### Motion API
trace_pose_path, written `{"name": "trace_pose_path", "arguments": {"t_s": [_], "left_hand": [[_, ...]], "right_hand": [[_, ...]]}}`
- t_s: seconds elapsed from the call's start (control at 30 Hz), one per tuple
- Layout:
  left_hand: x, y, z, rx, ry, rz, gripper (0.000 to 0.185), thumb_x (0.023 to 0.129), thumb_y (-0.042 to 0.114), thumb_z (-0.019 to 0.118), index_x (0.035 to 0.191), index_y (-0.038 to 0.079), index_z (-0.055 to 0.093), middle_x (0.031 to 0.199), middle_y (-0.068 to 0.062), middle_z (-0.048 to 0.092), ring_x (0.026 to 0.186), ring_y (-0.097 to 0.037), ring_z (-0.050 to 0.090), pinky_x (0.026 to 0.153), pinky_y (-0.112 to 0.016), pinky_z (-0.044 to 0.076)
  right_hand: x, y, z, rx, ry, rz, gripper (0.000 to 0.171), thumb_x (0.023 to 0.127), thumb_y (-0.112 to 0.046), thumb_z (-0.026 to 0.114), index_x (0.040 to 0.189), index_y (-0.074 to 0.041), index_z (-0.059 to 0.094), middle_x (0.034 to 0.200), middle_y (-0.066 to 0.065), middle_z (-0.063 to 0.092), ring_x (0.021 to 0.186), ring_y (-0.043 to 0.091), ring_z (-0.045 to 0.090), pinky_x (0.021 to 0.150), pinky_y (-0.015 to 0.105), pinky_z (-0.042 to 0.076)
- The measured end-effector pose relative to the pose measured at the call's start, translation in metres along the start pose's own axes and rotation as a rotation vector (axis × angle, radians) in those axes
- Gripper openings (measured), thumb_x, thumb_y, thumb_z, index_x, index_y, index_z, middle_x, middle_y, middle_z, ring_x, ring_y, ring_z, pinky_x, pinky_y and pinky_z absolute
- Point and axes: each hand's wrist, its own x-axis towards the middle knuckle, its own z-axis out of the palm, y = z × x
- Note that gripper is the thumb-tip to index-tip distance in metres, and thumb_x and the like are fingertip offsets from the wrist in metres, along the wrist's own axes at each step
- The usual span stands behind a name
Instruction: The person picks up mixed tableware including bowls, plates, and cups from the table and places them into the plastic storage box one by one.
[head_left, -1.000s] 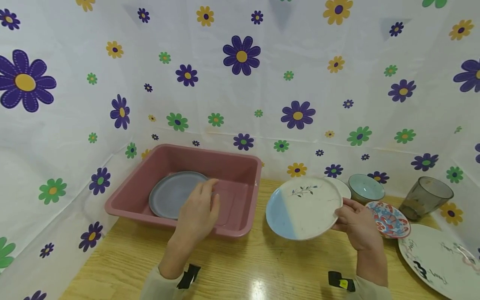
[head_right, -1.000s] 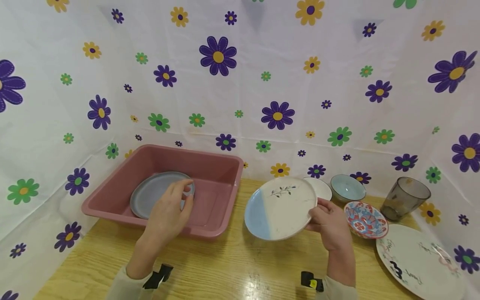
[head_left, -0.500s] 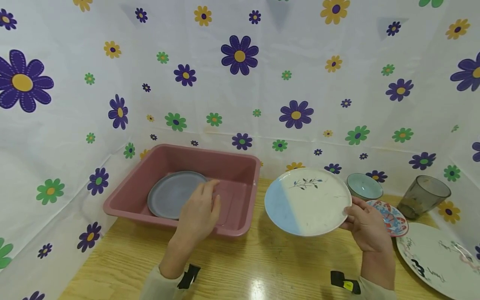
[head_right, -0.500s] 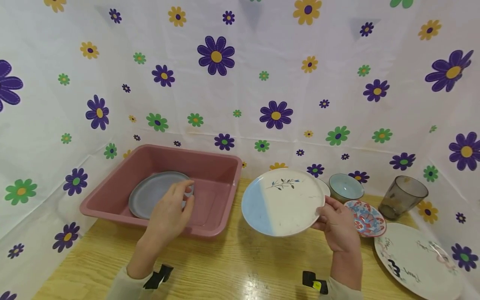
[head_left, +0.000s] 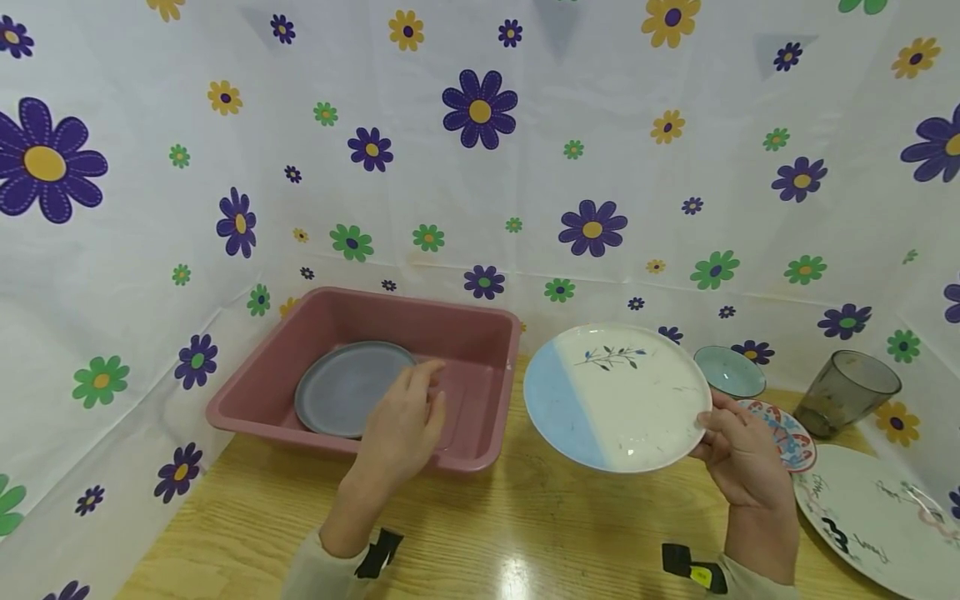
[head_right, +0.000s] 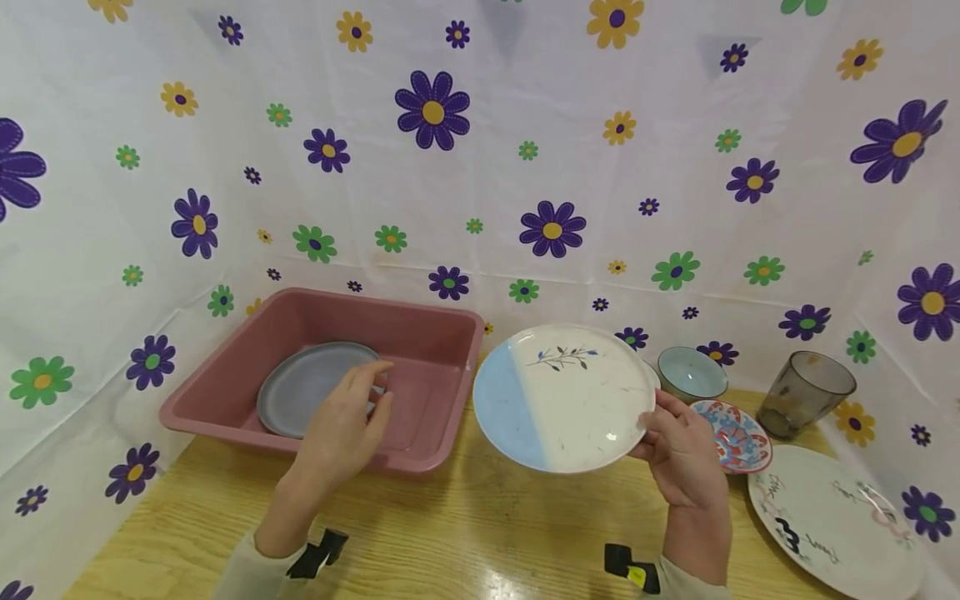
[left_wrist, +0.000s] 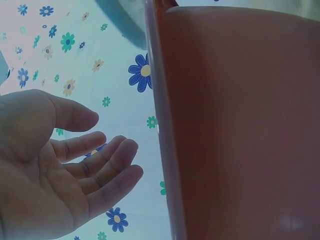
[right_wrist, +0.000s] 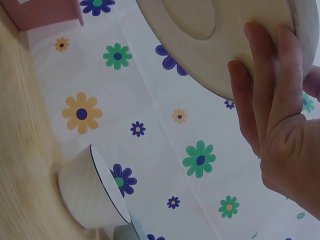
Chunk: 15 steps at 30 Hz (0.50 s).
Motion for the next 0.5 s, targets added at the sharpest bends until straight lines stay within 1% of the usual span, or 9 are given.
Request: {"name": "trace_pose_path", "arguments": {"t_s": [0.13,0.27,0.37,0.43,0.5], "left_hand": [[0.000,0.001,0.000,-0.042,-0.023,-0.009,0.035,0.092,0.003,0.064,0.126,-0.001,0.057,0.105,-0.016,0.064,0.089,-0.026,0.066,0.068,-0.040,0.057],[0.001,0.003,0.000,-0.109,-0.043,-0.008,0.035,0.092,0.002,0.064,0.127,-0.003,0.057,0.107,-0.018,0.063,0.089,-0.026,0.066,0.070,-0.038,0.057],[0.001,0.005,0.000,-0.188,-0.055,-0.004,0.035,0.094,0.002,0.062,0.128,-0.001,0.056,0.104,-0.014,0.064,0.088,-0.023,0.064,0.072,-0.036,0.056],[0.001,0.006,0.001,-0.272,-0.072,-0.002,0.035,0.096,0.003,0.061,0.130,0.000,0.055,0.104,-0.013,0.065,0.090,-0.022,0.064,0.074,-0.036,0.056],[0.001,0.007,0.002,-0.361,-0.104,-0.010,0.036,0.098,0.005,0.058,0.134,0.002,0.053,0.107,-0.012,0.066,0.093,-0.021,0.065,0.078,-0.036,0.056]], "right_hand": [[-0.001,-0.001,0.002,0.084,-0.066,-0.011,0.041,0.098,0.008,0.037,0.117,-0.010,0.069,0.106,0.006,0.069,0.084,0.019,0.073,0.069,0.029,0.059],[-0.003,-0.003,0.005,0.152,-0.107,0.000,0.040,0.098,0.009,0.037,0.119,-0.008,0.066,0.108,0.008,0.069,0.087,0.020,0.074,0.072,0.030,0.058],[-0.004,-0.005,0.008,0.173,-0.131,0.001,0.040,0.098,0.009,0.036,0.120,-0.007,0.065,0.108,0.008,0.069,0.089,0.021,0.074,0.073,0.030,0.058],[-0.004,-0.006,0.010,0.187,-0.145,0.002,0.041,0.098,0.010,0.036,0.121,-0.006,0.065,0.109,0.009,0.070,0.089,0.022,0.074,0.074,0.031,0.058],[-0.005,-0.007,0.013,0.199,-0.153,0.004,0.041,0.098,0.010,0.035,0.121,-0.005,0.065,0.108,0.009,0.070,0.089,0.022,0.074,0.074,0.030,0.058]]}}
